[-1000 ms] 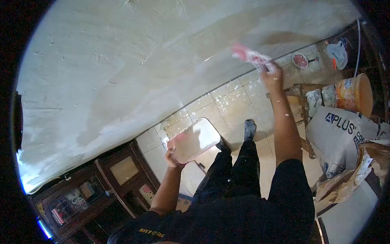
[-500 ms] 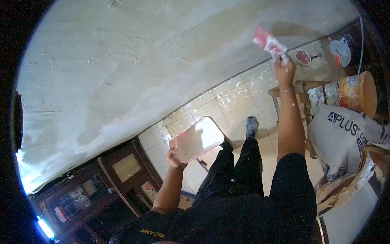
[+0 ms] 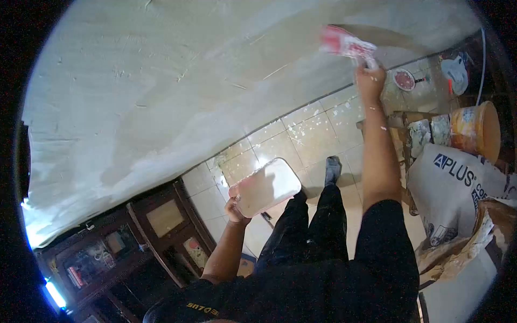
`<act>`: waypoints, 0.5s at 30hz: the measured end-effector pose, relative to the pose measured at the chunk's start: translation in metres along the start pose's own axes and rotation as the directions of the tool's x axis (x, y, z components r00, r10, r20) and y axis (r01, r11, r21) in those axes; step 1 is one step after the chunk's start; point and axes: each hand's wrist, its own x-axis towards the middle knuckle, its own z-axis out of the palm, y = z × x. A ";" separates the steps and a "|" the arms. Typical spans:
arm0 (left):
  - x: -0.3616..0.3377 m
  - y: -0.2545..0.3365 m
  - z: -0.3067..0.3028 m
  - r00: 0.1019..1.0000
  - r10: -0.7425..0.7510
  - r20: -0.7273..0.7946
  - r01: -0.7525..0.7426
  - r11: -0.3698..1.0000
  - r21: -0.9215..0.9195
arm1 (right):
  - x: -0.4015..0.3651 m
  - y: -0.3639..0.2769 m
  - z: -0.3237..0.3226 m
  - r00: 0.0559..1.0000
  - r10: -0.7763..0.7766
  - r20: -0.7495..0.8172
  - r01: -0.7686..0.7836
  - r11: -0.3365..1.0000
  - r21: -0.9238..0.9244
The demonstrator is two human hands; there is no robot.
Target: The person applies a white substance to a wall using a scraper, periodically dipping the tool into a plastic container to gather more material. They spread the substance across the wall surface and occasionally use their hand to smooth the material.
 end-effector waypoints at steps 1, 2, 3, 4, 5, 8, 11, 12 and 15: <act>-0.001 -0.001 -0.001 1.000 0.003 -0.002 -0.003 1.000 -0.008 | -0.001 -0.018 -0.021 0.993 -0.062 -0.104 0.053 0.994 -0.093; -0.003 0.000 -0.002 1.000 -0.005 0.013 0.005 0.999 -0.035 | -0.009 -0.013 -0.026 0.993 -0.069 -0.098 0.060 0.994 -0.094; -0.003 0.000 -0.002 1.000 -0.010 0.028 0.012 0.998 -0.063 | -0.016 -0.002 -0.028 0.993 -0.081 -0.083 0.078 0.996 -0.039; -0.001 -0.001 -0.004 1.000 -0.007 0.022 0.008 0.997 -0.071 | -0.025 0.007 -0.027 0.994 -0.091 -0.066 0.092 0.996 0.018; 0.001 -0.003 -0.007 1.000 -0.010 0.019 0.011 0.999 -0.035 | -0.046 -0.007 -0.013 0.987 -0.161 -0.008 0.160 0.965 0.208; 0.004 -0.007 -0.013 1.000 -0.014 -0.024 0.014 1.000 0.020 | -0.110 -0.057 0.049 0.857 -0.437 0.272 0.328 0.871 0.367; 0.005 -0.010 -0.010 1.000 0.016 -0.027 -0.016 1.000 0.002 | -0.162 -0.098 0.111 0.730 -0.571 0.375 0.357 0.787 0.503; 0.005 -0.010 -0.010 0.999 0.044 -0.001 -0.044 0.998 -0.038 | -0.169 -0.112 0.123 0.737 -0.569 0.364 0.384 0.796 0.467; 0.004 -0.013 -0.025 1.000 0.021 0.023 -0.020 0.998 -0.056 | -0.149 -0.113 0.136 0.839 -0.300 0.454 0.217 0.950 0.226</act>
